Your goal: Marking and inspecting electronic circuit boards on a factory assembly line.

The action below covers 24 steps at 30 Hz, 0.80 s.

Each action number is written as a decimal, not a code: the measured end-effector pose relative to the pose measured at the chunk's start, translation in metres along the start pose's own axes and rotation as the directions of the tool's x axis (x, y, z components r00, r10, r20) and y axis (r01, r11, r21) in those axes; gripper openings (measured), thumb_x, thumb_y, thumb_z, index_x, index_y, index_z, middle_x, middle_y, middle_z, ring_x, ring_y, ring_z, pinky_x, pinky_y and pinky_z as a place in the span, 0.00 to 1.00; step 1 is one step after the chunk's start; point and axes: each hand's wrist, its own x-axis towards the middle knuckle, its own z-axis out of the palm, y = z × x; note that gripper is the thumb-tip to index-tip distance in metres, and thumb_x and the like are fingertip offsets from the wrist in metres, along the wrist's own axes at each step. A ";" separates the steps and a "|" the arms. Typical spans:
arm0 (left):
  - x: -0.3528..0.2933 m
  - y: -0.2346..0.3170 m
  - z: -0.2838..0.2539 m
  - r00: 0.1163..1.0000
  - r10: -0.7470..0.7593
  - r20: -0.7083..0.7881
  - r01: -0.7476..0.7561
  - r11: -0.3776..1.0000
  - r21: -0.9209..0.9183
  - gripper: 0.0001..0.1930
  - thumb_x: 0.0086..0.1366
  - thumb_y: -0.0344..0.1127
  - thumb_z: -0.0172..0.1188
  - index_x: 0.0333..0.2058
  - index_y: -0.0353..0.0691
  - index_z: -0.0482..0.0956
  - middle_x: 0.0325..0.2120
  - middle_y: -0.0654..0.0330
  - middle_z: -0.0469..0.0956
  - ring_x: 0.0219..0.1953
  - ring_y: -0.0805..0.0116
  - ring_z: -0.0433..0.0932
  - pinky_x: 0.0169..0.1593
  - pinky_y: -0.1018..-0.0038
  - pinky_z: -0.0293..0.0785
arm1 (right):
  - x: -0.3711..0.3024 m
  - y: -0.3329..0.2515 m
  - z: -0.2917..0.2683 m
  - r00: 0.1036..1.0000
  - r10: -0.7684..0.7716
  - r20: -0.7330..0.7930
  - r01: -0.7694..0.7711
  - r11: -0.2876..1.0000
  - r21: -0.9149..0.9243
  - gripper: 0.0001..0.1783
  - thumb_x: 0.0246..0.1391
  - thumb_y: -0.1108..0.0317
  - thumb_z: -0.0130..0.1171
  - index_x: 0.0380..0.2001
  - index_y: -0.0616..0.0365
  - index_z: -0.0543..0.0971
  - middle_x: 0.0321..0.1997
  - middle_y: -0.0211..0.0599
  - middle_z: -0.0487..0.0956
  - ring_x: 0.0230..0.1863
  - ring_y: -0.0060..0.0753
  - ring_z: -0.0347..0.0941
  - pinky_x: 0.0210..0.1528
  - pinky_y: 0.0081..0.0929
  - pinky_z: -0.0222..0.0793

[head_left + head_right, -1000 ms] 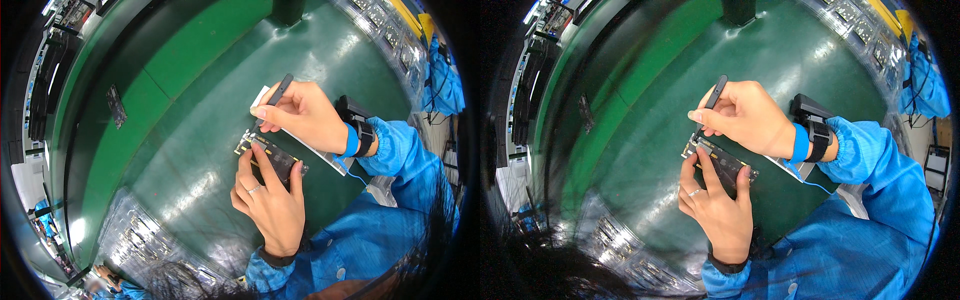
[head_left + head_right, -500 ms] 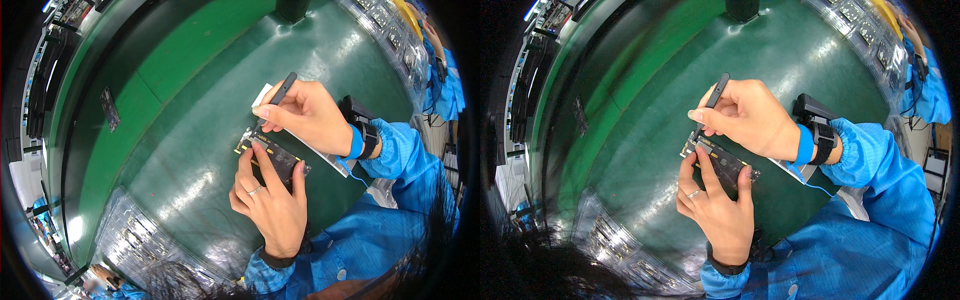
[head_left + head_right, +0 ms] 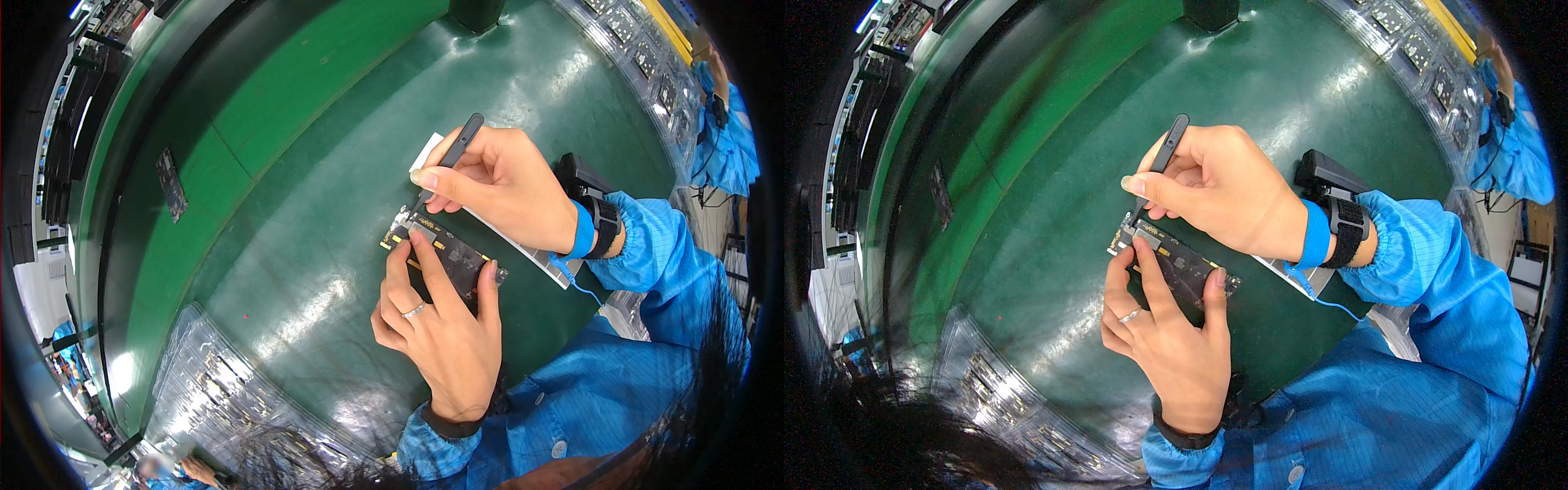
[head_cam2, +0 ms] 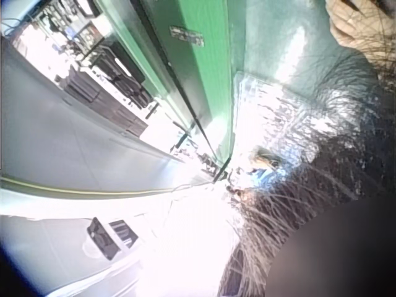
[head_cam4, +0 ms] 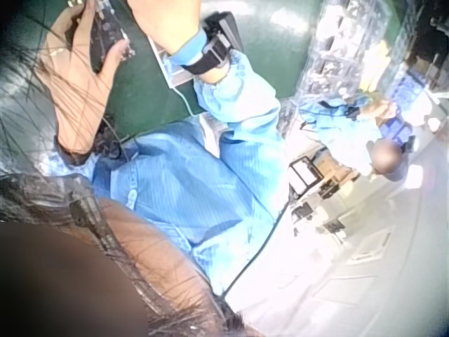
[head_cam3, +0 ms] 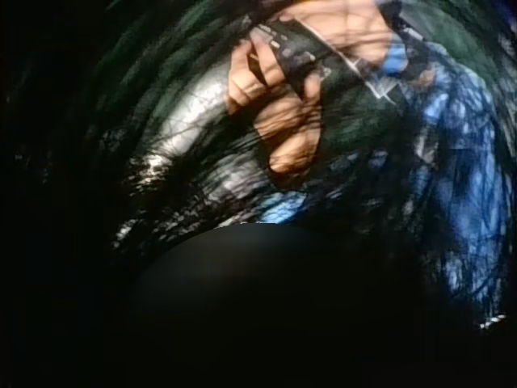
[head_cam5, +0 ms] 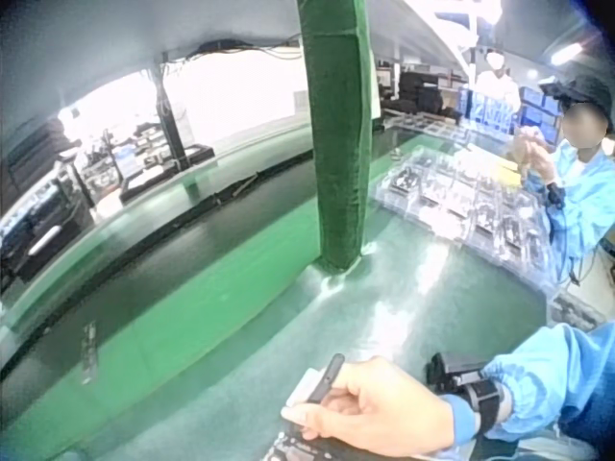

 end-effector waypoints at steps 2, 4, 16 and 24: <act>0.000 0.000 0.000 1.000 0.001 0.004 -0.001 1.000 -0.001 0.42 0.63 0.52 0.70 0.70 0.37 0.64 0.64 0.49 0.64 0.62 0.45 0.65 0.63 0.45 0.56 | 0.000 0.002 0.000 0.999 -0.018 -0.036 0.019 0.999 0.030 0.11 0.63 0.67 0.67 0.37 0.68 0.82 0.30 0.35 0.84 0.33 0.21 0.81 0.38 0.22 0.79; 0.001 0.001 0.000 1.000 0.001 0.008 -0.001 1.000 -0.001 0.42 0.63 0.52 0.69 0.70 0.37 0.64 0.64 0.49 0.64 0.62 0.45 0.65 0.63 0.45 0.56 | 0.001 0.003 -0.001 0.999 -0.018 -0.034 0.019 1.000 0.020 0.12 0.63 0.67 0.67 0.37 0.68 0.82 0.30 0.35 0.84 0.33 0.21 0.81 0.37 0.22 0.78; 0.001 0.004 -0.001 0.999 -0.016 0.039 0.016 1.000 0.004 0.42 0.63 0.52 0.68 0.69 0.36 0.64 0.66 0.49 0.62 0.63 0.46 0.64 0.64 0.45 0.55 | 0.000 0.005 -0.002 0.998 -0.037 -0.047 0.036 0.999 -0.007 0.11 0.63 0.68 0.67 0.37 0.68 0.82 0.29 0.35 0.85 0.33 0.21 0.82 0.38 0.22 0.79; 0.003 0.010 -0.005 0.998 0.007 0.065 -0.020 0.980 0.197 0.39 0.67 0.58 0.61 0.68 0.38 0.67 0.72 0.60 0.60 0.61 0.57 0.67 0.58 0.39 0.60 | -0.001 0.004 -0.001 0.997 -0.067 -0.050 0.068 0.998 0.020 0.11 0.63 0.67 0.67 0.38 0.67 0.82 0.31 0.35 0.84 0.34 0.21 0.82 0.39 0.22 0.79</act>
